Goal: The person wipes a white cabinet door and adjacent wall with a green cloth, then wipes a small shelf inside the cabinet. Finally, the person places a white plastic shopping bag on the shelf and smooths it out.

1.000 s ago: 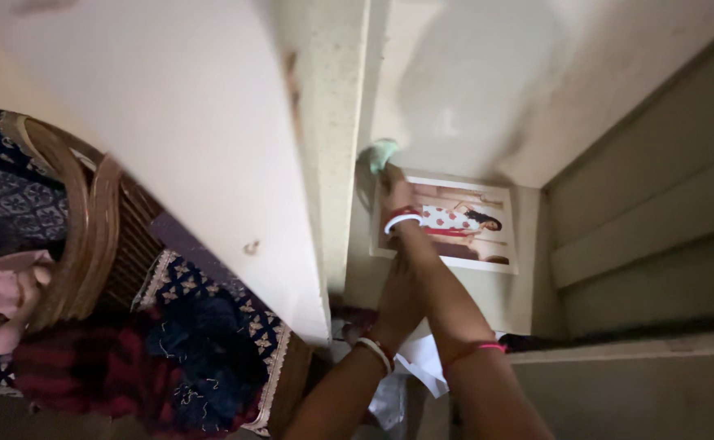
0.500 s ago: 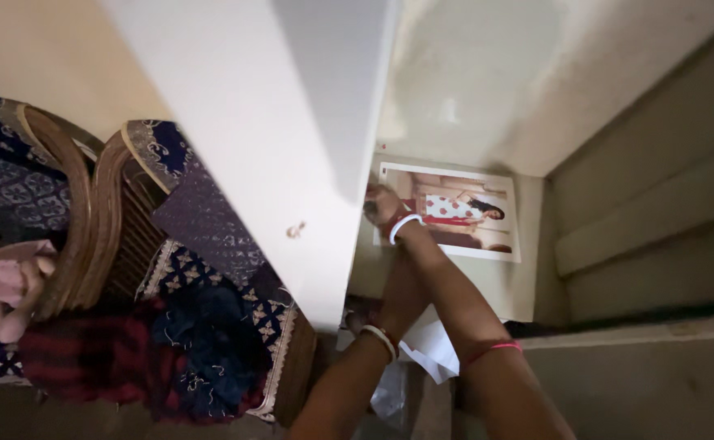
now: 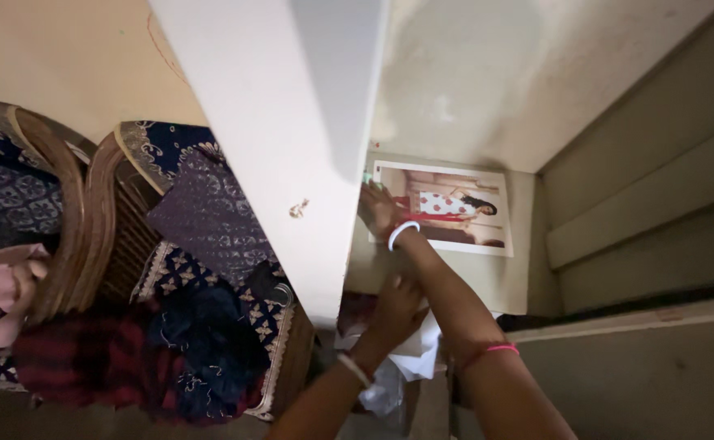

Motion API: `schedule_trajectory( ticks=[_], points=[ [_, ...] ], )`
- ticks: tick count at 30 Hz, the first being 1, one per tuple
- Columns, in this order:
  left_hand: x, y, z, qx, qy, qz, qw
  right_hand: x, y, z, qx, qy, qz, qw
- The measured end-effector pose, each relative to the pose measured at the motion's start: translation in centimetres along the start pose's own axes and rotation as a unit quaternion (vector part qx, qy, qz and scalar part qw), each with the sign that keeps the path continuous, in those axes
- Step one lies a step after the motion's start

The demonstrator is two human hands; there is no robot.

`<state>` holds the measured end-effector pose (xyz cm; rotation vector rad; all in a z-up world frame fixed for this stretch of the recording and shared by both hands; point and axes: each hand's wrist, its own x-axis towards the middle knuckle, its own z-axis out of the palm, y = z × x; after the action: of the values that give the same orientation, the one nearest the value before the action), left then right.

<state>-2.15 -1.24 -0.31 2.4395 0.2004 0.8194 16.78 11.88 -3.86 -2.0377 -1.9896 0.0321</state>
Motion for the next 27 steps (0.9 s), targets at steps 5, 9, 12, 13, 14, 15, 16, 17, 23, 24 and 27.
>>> schedule_trajectory(
  ticks=[5,9,12,13,14,15,16,17,23,24,27],
  points=[
    [-4.5,3.3,-3.2,-0.069,0.067,-0.052,0.994,-4.2,-2.6,1.0,0.048,0.046,-0.034,0.997],
    [-5.3,5.9,-5.9,-0.060,0.148,-0.020,0.987,-8.1,-5.2,-0.2,0.114,0.080,-0.081,0.987],
    [-5.0,7.6,-7.7,-0.095,0.156,-0.017,0.983,-11.4,-6.7,-1.0,0.172,0.068,-0.094,0.978],
    [-4.6,8.1,-8.1,-0.103,0.166,0.000,0.981,-12.5,-7.1,-0.9,0.190,0.062,-0.099,0.975],
    [-4.2,8.6,-8.5,-0.111,0.175,0.018,0.978,-13.7,-7.5,-0.8,0.207,0.041,-0.077,0.974],
    [-3.6,9.0,-8.8,-0.118,0.185,0.037,0.975,-14.9,-7.5,-0.7,0.223,0.021,-0.057,0.973],
    [-3.1,9.5,-9.0,-0.124,0.182,0.039,0.975,-16.1,-7.4,-0.5,0.239,0.002,-0.036,0.970],
    [-2.5,9.9,-9.2,-0.130,0.180,0.042,0.974,-17.1,-6.6,-0.7,0.329,-0.048,-0.027,0.943],
    [0.6,9.3,-9.1,-0.106,0.176,0.035,0.978,-23.0,0.8,-6.7,0.270,0.244,0.268,0.892],
    [1.5,8.7,-8.6,-0.095,0.172,0.028,0.980,-22.9,1.7,-7.9,0.316,0.344,0.287,0.837],
    [5.0,6.4,-5.7,-0.076,0.143,-0.069,0.984,-21.0,4.8,-12.3,0.282,0.500,0.313,0.756]
  ],
)
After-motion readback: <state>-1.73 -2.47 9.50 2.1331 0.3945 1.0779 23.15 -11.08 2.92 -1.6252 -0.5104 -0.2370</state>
